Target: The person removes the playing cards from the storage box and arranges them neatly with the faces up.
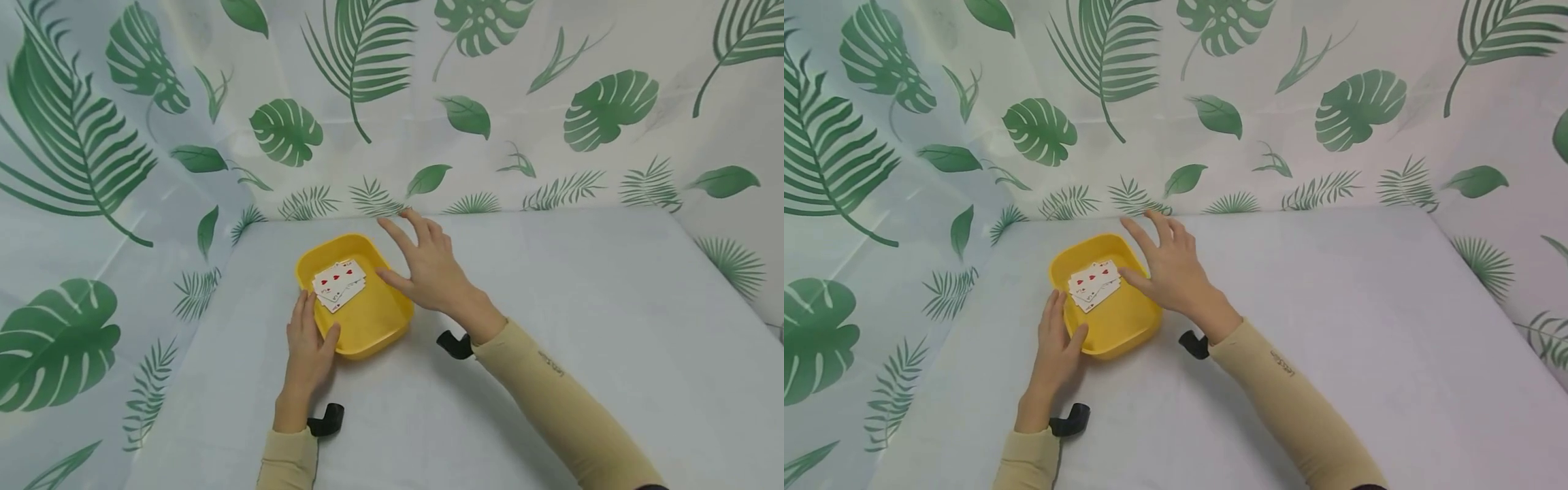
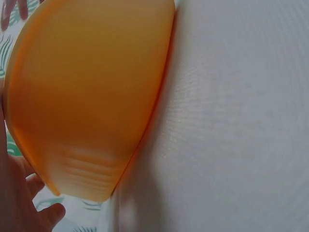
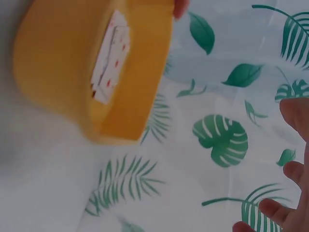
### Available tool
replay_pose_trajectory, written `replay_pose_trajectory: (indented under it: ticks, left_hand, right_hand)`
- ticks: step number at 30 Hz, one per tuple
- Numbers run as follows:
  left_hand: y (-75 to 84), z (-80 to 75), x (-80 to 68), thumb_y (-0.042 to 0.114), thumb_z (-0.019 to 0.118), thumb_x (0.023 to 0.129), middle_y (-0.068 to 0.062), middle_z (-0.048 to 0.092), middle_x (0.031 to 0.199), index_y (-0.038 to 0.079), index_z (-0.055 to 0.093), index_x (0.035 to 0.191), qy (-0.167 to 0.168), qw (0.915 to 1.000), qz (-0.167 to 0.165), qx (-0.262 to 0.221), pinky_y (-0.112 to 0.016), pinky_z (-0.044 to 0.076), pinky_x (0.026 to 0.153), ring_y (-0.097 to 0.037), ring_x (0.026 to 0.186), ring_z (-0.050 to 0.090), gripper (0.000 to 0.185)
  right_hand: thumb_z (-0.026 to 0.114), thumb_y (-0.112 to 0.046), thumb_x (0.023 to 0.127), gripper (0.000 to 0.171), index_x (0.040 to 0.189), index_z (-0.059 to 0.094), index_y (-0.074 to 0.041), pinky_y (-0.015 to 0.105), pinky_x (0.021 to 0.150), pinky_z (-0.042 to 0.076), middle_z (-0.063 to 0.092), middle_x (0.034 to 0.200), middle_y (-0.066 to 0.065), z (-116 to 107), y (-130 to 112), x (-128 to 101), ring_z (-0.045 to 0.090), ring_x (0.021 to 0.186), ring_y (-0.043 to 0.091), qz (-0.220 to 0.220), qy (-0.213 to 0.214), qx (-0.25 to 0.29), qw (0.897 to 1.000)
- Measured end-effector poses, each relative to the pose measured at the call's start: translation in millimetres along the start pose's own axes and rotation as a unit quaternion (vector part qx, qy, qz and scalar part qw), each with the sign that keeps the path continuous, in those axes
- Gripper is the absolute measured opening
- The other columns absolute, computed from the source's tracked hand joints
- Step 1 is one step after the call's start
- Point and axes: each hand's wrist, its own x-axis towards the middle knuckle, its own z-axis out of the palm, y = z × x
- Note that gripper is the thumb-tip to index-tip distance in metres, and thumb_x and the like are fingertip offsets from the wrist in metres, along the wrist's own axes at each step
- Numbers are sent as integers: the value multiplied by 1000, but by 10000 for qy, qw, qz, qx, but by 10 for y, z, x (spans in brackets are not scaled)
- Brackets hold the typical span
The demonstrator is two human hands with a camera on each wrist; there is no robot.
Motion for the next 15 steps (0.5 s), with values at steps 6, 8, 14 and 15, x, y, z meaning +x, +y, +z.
replay_pose_trajectory:
  ticks: [6, 8, 14, 15]
  left_hand:
    - [-15, 18, 5, 28, 55, 102, -11, 9, 168, 5, 21, 159, -24, 9999, 125, -19, -61, 4, 118, -33, 152, 10, 71]
    - [-29, 24, 0, 27, 56, 101, -13, 10, 167, 4, 22, 159, 30, 9997, 226, -30, -64, 5, 117, -34, 152, 11, 70]
    - [-24, 27, -44, 26, 56, 102, -11, 7, 168, 3, 23, 158, 11, 9998, 133, -175, -60, 16, 117, -33, 152, 11, 69]
    - [-23, 30, -50, 26, 56, 102, -10, 6, 168, 4, 23, 158, -18, 9998, 82, -203, -58, 18, 117, -32, 152, 11, 69]
  right_hand:
    - [62, -47, 97, 72, 158, 34, -24, 58, 105, 35, 26, 159, 16, 157, -206, 313, 37, 132, 43, -66, -417, -15, 9991]
    - [61, -47, 97, 70, 158, 35, -25, 56, 105, 38, 28, 158, 14, 219, -268, 400, 40, 131, 41, -49, -682, -23, 9977]
    - [59, -49, 98, 66, 157, 38, -26, 47, 100, 46, 36, 154, 11, 435, -375, 647, 51, 120, 36, -48, -1337, -353, 9904]
    - [59, -49, 99, 65, 156, 39, -26, 46, 99, 48, 38, 153, 11, 473, -380, 682, 53, 118, 35, -44, -1432, -437, 9887]
